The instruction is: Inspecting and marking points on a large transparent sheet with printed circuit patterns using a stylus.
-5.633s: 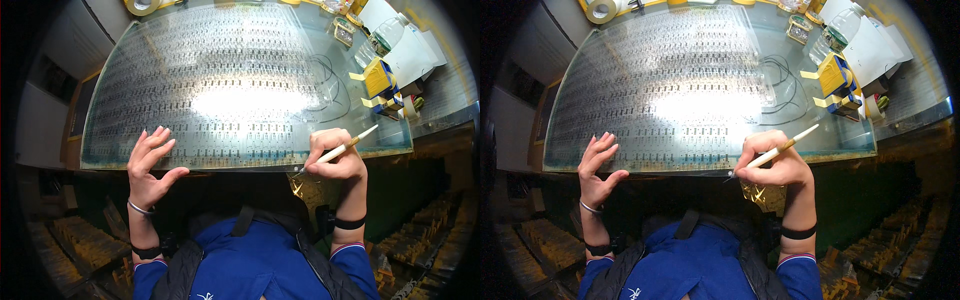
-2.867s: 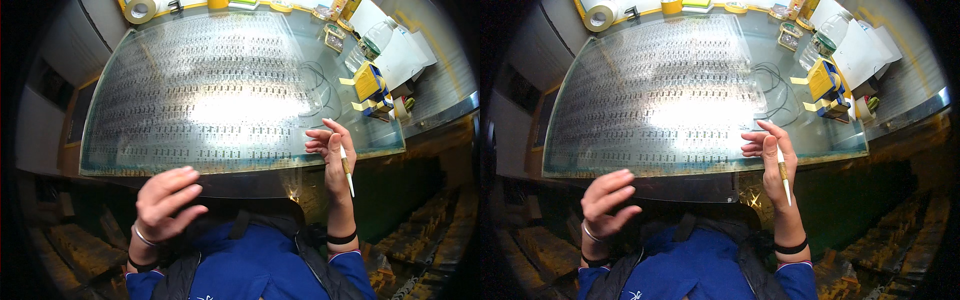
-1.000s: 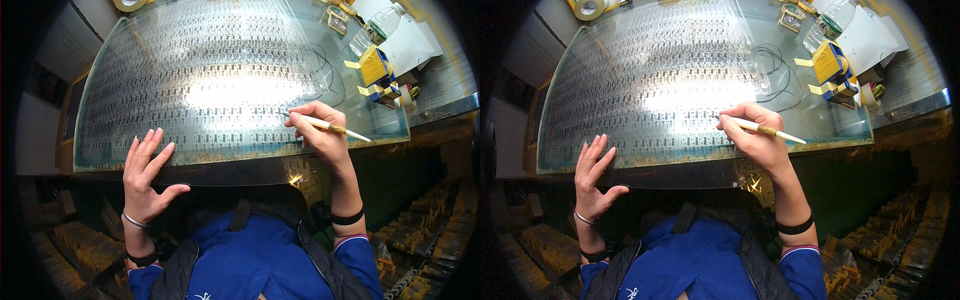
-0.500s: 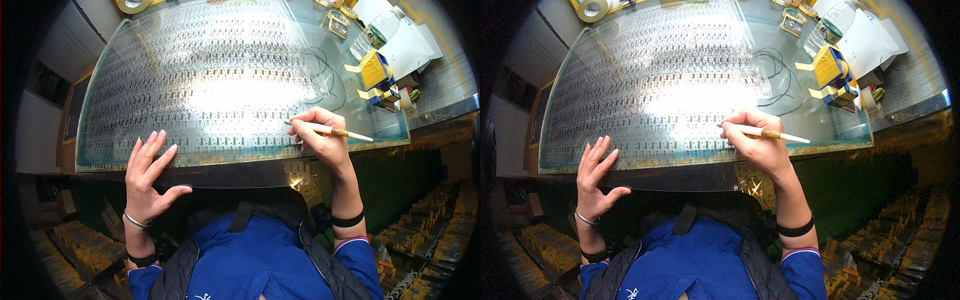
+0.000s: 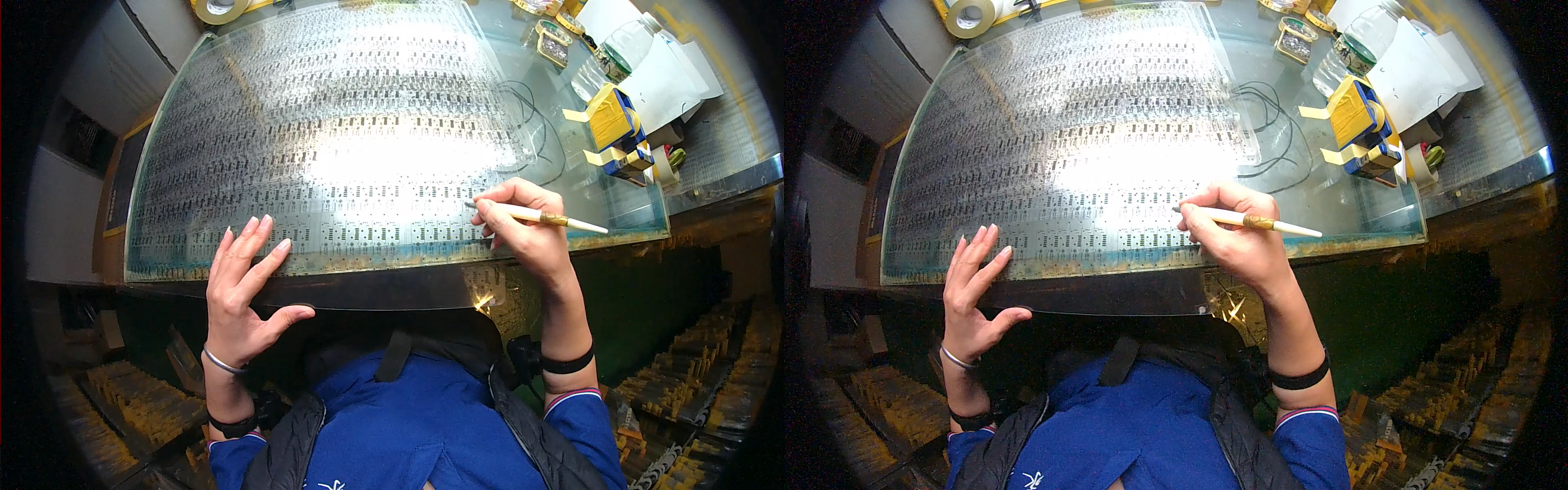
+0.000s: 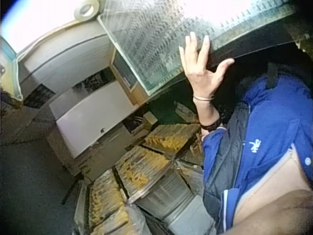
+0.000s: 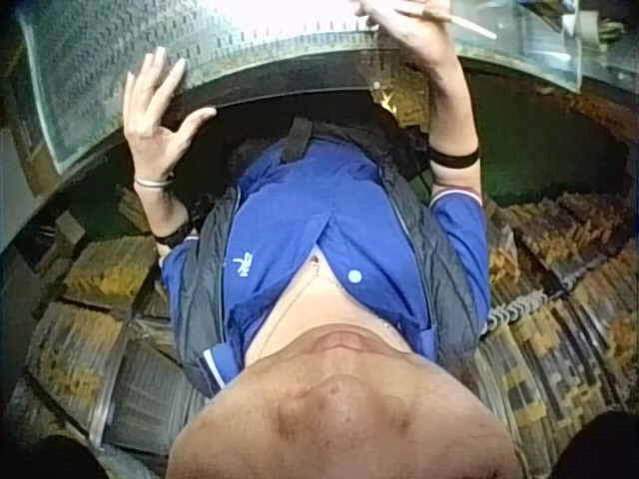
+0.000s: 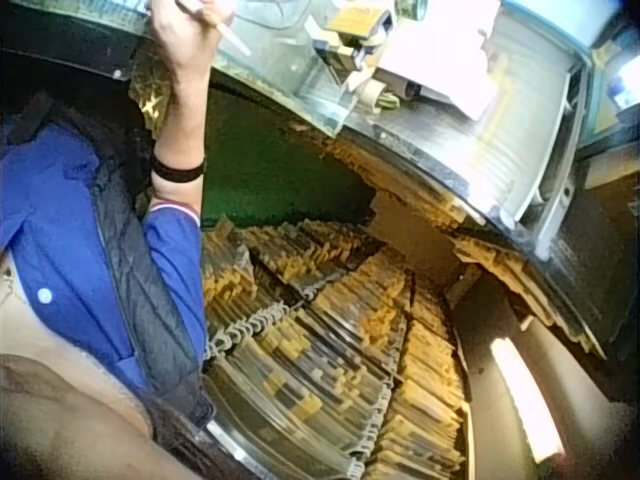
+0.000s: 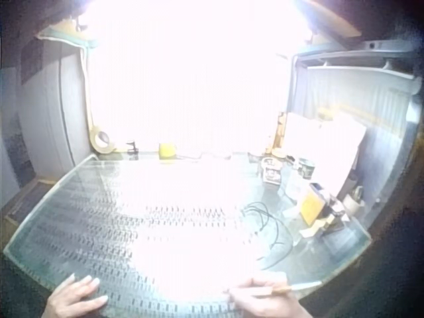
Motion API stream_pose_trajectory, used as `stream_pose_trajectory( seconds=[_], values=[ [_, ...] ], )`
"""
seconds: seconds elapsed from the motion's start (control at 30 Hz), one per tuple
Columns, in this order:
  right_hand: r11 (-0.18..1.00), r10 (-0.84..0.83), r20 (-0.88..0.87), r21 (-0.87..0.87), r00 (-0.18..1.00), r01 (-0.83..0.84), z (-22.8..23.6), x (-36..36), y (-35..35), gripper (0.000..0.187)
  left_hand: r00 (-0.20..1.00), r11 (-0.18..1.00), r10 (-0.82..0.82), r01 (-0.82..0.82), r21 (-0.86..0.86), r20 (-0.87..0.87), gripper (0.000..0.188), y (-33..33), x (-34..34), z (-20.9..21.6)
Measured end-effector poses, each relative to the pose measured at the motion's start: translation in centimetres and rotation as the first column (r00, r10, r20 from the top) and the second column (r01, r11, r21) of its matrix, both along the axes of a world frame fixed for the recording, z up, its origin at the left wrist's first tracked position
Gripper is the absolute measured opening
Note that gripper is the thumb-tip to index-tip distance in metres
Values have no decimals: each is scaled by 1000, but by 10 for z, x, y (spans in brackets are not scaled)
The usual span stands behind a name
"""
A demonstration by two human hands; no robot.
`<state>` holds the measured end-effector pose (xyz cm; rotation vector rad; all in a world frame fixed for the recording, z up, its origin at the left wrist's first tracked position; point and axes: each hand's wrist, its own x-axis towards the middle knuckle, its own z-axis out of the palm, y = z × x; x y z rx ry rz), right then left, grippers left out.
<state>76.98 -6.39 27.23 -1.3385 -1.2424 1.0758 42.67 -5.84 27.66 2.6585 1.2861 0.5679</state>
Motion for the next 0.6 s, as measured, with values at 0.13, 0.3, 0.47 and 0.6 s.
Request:
stream_pose_trajectory(
  seconds=[0.13,0.3,0.47,0.6],
  values=[
    [999,26,27,24,999,-26,-3,2,-1,12,1000,1000,2,-2,-2,7,74,0,0,0],
    [1000,-23,-18,-8,1000,23,0,-2,0,11,999,1000,9,-10,26,31,72,0,4,1],
    [964,266,40,11,963,-267,-3,16,-3,9,999,1000,15,-16,22,37,72,-1,3,1],
    [969,247,-106,4,963,-248,4,25,-5,15,999,1000,13,-14,17,42,72,0,3,1]
  ],
)
